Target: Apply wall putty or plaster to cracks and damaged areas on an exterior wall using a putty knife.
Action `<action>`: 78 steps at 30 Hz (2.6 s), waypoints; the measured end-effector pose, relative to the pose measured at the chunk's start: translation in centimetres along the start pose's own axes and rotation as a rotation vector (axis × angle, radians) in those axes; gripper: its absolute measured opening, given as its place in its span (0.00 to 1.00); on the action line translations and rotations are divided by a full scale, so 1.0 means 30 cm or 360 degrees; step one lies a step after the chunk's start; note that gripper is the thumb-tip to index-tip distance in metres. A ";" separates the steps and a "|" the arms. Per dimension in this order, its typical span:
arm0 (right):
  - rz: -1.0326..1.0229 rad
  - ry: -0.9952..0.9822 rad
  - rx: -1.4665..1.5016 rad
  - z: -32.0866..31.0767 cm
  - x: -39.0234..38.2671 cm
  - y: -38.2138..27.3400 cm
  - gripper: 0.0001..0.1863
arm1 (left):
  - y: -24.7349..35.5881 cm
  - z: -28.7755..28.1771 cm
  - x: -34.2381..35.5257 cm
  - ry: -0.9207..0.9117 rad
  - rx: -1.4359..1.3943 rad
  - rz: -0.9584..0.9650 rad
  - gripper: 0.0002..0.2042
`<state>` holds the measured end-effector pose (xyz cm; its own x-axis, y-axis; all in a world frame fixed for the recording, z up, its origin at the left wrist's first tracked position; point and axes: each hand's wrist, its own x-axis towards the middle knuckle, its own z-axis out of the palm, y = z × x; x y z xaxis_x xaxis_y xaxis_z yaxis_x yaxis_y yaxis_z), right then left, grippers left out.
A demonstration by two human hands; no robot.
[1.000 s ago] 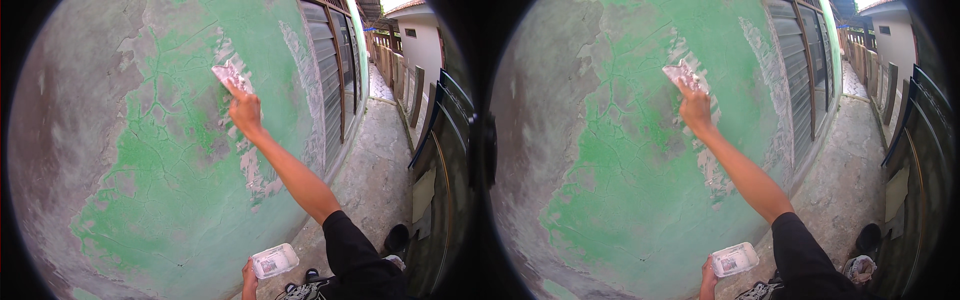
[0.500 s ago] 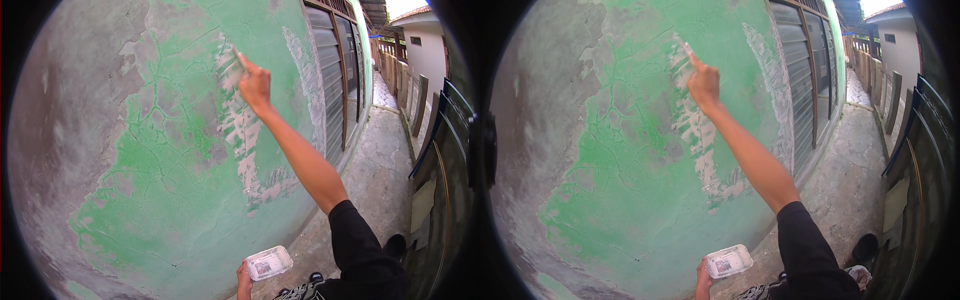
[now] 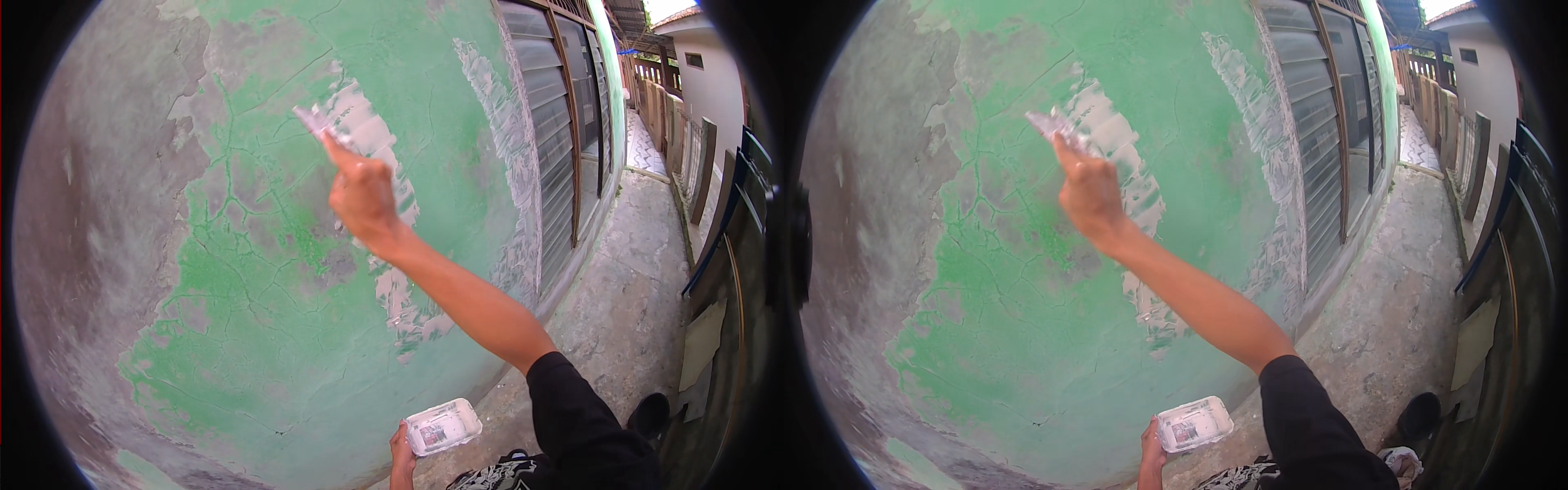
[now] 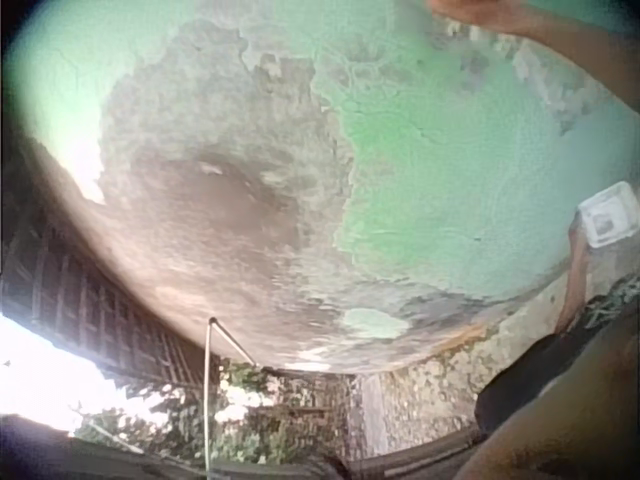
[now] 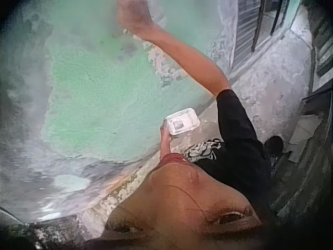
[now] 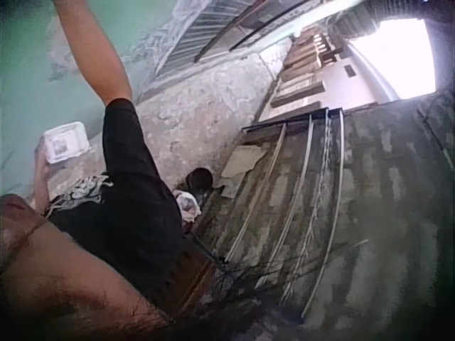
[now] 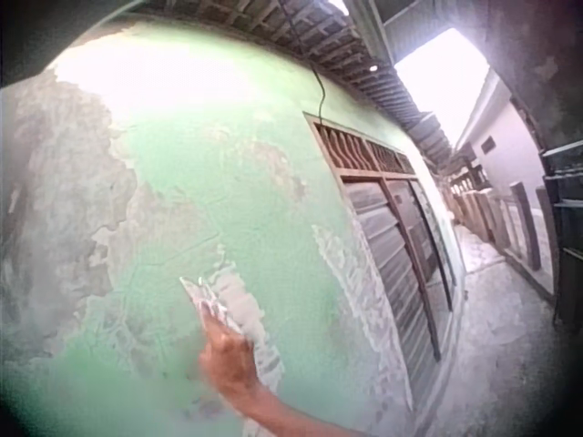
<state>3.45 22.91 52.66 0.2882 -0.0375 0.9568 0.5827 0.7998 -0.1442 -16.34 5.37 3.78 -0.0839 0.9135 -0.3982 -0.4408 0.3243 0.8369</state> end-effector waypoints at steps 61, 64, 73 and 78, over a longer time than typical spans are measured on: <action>0.0067 -0.0386 -0.0275 0.138 -0.220 -0.043 0.33 | -0.050 0.094 0.044 0.0064 0.0020 -0.0015 0.19; 0.0164 -0.0341 -0.0060 0.056 -0.206 -0.051 0.32 | -0.046 0.064 0.043 0.0080 -0.0006 0.0004 0.19; 0.0255 0.0214 -0.0289 -0.016 -0.141 0.166 0.30 | -0.009 0.034 0.014 0.0038 0.0052 -0.0032 0.19; 0.0302 -0.0097 -0.0353 0.110 -0.237 0.095 0.30 | 0.003 -0.001 0.022 0.0044 0.0023 -0.0036 0.19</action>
<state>0.56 27.43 46.28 0.3658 0.1417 0.9198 0.6765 0.6383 -0.3673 -16.47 6.01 3.59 -0.0985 0.8987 -0.4273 -0.4301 0.3488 0.8327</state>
